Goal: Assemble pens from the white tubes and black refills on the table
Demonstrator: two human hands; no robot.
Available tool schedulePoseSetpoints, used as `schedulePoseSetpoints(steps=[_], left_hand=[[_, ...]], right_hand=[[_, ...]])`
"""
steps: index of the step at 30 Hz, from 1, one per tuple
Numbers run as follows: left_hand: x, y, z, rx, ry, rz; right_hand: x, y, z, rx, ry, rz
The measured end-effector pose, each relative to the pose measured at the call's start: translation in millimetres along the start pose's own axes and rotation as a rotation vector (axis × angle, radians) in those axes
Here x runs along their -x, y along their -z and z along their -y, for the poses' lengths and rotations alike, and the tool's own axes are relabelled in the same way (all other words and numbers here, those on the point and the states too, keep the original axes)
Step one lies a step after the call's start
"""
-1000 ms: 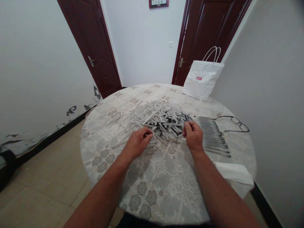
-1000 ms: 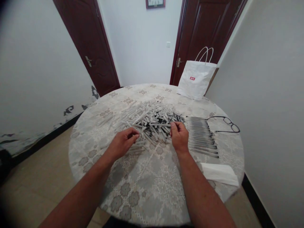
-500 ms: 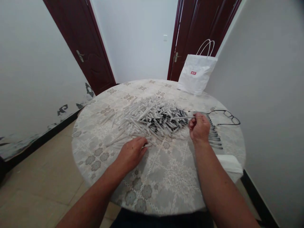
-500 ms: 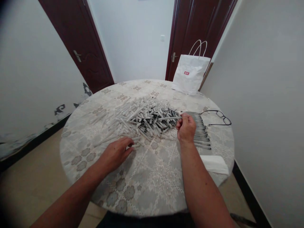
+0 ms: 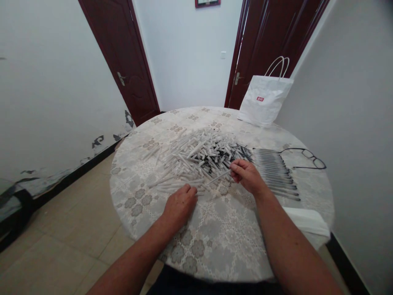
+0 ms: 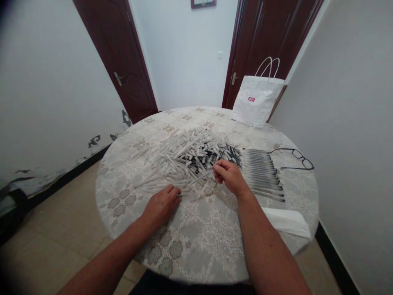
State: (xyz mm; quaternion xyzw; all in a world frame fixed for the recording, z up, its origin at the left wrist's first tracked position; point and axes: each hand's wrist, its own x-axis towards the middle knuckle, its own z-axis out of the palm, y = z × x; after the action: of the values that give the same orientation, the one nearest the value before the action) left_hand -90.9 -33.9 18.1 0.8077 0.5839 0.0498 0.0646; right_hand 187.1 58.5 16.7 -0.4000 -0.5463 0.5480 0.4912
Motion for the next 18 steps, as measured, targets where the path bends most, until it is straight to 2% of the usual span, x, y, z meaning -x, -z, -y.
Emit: schedulePoseSetpoints(steps=[6, 12, 15, 18], left_hand=[[-7.3, -4.3, -5.4, -0.049, -0.068, 0.026], [-8.8, -8.1, -14.1, 0.088, -0.081, 0.008], [-12.1, -5.6, -11.9, 0.253, -0.118, -0.067], [-25.0, -0.2, -7.0, 0.597, -0.095, -0.135]], right_hand=[[0.6, -1.4, -1.4, 0.017, -0.016, 0.007], [0.1, 0.4, -1.6, -0.023, -0.012, -0.016], [-0.4, -0.1, -2.1, -0.073, 0.007, -0.050], [-1.2, -2.0, -1.7, -0.142, 0.030, -0.096]])
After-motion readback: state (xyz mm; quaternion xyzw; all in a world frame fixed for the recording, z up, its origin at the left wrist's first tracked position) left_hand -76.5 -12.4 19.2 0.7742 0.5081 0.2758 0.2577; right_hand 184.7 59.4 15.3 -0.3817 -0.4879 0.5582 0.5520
